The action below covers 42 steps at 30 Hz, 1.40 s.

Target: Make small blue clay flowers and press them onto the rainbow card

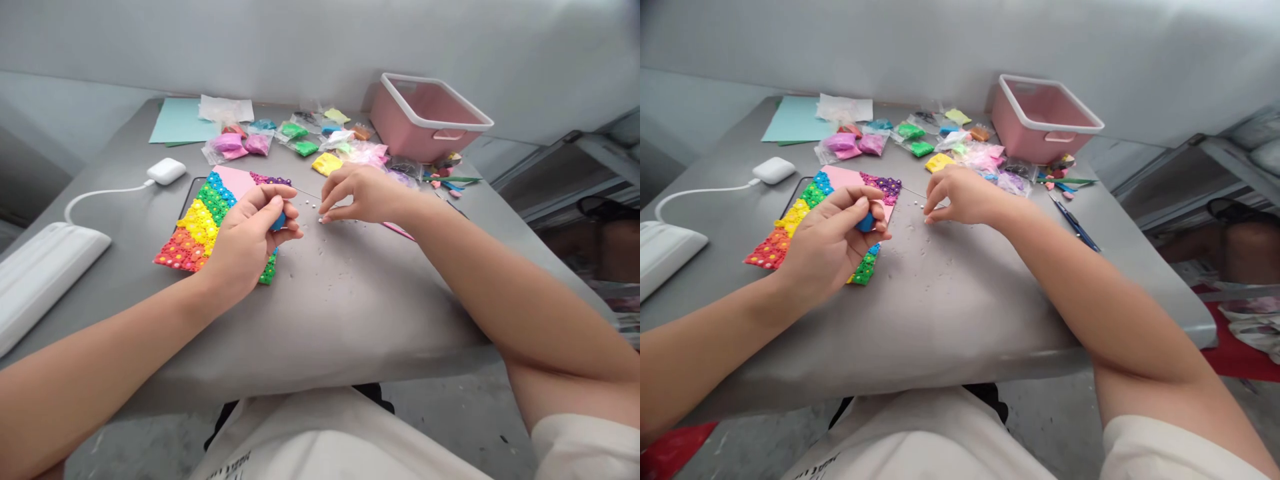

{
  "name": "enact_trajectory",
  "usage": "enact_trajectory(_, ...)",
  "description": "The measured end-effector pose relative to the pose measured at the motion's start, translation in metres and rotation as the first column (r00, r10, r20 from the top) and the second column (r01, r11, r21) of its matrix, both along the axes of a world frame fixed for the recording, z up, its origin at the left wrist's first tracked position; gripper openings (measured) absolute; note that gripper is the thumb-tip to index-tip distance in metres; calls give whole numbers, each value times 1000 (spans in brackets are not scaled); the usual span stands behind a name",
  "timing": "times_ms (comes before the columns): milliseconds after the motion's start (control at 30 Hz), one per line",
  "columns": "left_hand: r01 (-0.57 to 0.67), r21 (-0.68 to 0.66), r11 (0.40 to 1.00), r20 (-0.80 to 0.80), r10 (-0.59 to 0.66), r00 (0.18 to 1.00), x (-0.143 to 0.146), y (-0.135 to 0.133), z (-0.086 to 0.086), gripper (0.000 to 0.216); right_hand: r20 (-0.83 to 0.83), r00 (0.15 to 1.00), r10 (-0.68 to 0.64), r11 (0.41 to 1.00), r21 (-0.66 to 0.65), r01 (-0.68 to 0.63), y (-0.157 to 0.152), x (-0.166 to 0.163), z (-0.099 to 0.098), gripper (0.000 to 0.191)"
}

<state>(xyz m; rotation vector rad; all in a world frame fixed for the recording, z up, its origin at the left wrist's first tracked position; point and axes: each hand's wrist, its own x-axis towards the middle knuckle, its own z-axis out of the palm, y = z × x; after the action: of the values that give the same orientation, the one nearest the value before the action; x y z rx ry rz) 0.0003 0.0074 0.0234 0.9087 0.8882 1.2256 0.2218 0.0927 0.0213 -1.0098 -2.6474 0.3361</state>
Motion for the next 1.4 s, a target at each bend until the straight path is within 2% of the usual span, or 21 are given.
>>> enact_trajectory(133, -24, -11, 1000, 110, 25, 994, -1, 2, 3, 25, -35, 999, 29, 999, -40, -30, -1, -1, -11, 10)
enact_trajectory(233, -32, -37, 999, 154, 37, 987, -1, 3, 4, 26, -116, 993, -10, 999, -48, 4, -6, -4, -12, 8)
enact_trajectory(367, -18, -26, 999, 5, 18, 1000, 0, 3, -1, 19, -313, 939, -143, 986, -124, 109, -19, -12, 0, 10)
enact_trajectory(467, 61, 40, 997, -130, -55, 990, -2, 1, -7, 14, -503, 858, -103, 988, -150, 31, -35, -21, 11, 9)
enact_trajectory(600, 99, 81, 992, -126, -89, 988, -5, -1, -8, 27, -602, 798, -36, 987, -146, -65, -61, -35, 24, 23)
enact_trajectory(667, 103, 72, 992, -101, -95, 990, -6, 1, -7, 26, -579, 815, -29, 997, -78, -20, -74, -40, 29, 31)
enact_trajectory(767, 129, 38, 991, -89, -125, 988, -7, 4, -5, 35, -435, 900, -21, 982, 158, 99, -86, -44, 33, 21)
enact_trajectory(833, 135, 6, 991, -94, -134, 986, -7, 5, -4, 41, -357, 933, -46, 959, 244, 141, -90, -44, 33, 15)
enact_trajectory(967, 101, -8, 995, -82, -102, 991, -5, 5, -4, 45, -262, 957, -123, 959, 219, 183, -86, -41, 32, 15)
enact_trajectory(1133, 65, -23, 998, -62, -67, 996, -4, 5, -6, 51, -282, 952, -119, 970, 174, 173, -80, -39, 28, 19)
enact_trajectory(1300, -12, 120, 993, -140, 29, 990, -6, 1, -3, 39, -330, 929, -166, 968, 126, 218, -82, -42, 26, 19)
enact_trajectory(1400, -6, 202, 979, -217, 51, 975, -8, -2, -5, 25, -392, 901, -184, 966, 99, 240, -82, -42, 28, 17)
